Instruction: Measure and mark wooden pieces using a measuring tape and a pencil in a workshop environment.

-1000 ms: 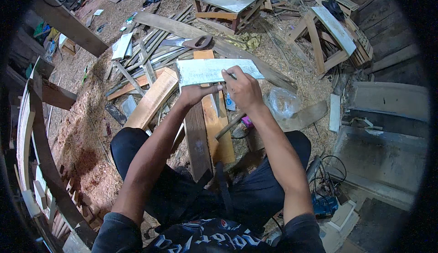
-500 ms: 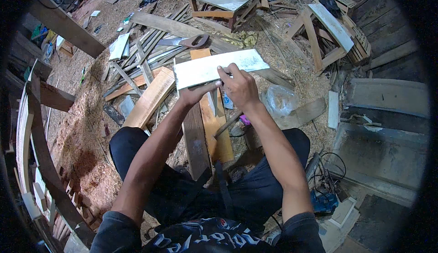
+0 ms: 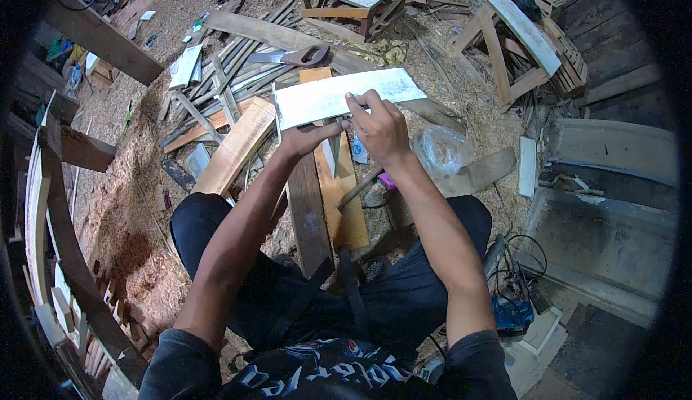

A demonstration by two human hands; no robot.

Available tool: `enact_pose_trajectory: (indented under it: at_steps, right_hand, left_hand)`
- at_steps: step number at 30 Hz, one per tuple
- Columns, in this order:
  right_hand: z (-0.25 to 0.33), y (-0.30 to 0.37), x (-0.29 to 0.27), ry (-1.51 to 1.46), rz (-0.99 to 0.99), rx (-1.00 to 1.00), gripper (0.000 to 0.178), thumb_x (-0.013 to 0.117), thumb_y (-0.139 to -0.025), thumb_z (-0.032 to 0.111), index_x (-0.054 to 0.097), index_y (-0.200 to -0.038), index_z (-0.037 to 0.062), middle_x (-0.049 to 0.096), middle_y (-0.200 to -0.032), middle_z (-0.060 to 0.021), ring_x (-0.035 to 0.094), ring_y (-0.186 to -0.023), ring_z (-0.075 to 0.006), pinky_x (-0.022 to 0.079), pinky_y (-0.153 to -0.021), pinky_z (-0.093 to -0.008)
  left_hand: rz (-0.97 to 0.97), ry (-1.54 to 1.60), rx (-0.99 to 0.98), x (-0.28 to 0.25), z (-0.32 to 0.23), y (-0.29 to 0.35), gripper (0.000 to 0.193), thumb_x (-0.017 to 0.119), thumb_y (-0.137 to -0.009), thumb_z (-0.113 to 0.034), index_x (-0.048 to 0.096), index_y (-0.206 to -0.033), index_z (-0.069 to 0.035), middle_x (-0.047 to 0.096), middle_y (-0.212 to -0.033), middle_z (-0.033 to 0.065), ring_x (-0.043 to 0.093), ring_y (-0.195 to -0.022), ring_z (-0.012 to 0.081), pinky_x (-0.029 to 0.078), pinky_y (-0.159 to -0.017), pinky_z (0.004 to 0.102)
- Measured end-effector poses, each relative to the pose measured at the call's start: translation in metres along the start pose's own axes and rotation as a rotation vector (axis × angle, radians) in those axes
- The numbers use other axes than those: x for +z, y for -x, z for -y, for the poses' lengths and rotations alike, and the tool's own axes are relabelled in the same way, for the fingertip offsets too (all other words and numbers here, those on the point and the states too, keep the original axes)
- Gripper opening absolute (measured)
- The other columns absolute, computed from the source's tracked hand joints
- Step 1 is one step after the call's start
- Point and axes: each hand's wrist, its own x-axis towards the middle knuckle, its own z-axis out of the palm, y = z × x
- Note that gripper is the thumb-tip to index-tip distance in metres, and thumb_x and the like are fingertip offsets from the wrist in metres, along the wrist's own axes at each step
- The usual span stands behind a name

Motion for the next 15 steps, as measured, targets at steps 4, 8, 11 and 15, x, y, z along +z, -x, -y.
enact_pose_trajectory:
  at_steps: [4,8,11,15]
  right_hand:
    - [-0.005,0.004,0.001,0.005,0.015,0.035,0.035,0.071,-0.078,0.005,0.070,-0.114,0.0062,0.060,-0.092,-0.0084,0.066,-0.074,-0.0262,0.056,-0.065,-0.0367]
    - [-0.004,0.003,0.004,0.006,0.016,0.031,0.037,0.071,-0.077,0.005,0.070,-0.114,0.0063,0.060,-0.093,-0.0083,0.066,-0.075,-0.0258,0.056,-0.065,-0.0368]
    - [-0.005,0.005,0.003,0.002,0.026,0.034,0.038,0.072,-0.076,0.006,0.070,-0.114,0.0064,0.059,-0.092,-0.0081,0.065,-0.075,-0.0253,0.055,-0.065,-0.0369]
    - [-0.002,0.003,0.004,0.002,0.014,0.027,0.038,0.072,-0.076,0.006,0.070,-0.114,0.0065,0.059,-0.092,-0.0078,0.064,-0.073,-0.0247,0.054,-0.063,-0.0365]
  left_hand:
    - [0.050,0.046,-0.226,0.005,-0.014,-0.004,0.038,0.080,-0.084,-0.018,0.068,-0.115,0.000,0.071,-0.105,0.0056,0.064,-0.095,0.0142,0.053,-0.084,0.0286]
    - [-0.058,0.083,-0.148,0.009,-0.006,-0.004,0.041,0.082,-0.082,-0.021,0.069,-0.114,0.000,0.071,-0.106,0.0070,0.065,-0.095,0.0152,0.053,-0.085,0.0296]
    - [-0.058,0.124,-0.137,0.006,-0.007,-0.007,0.047,0.084,-0.080,-0.025,0.068,-0.116,0.000,0.071,-0.107,0.0090,0.065,-0.098,0.0169,0.053,-0.087,0.0311]
    - [-0.038,0.115,-0.155,0.003,0.001,-0.008,0.048,0.084,-0.079,-0.024,0.067,-0.118,0.000,0.071,-0.109,0.0095,0.065,-0.099,0.0165,0.052,-0.089,0.0312]
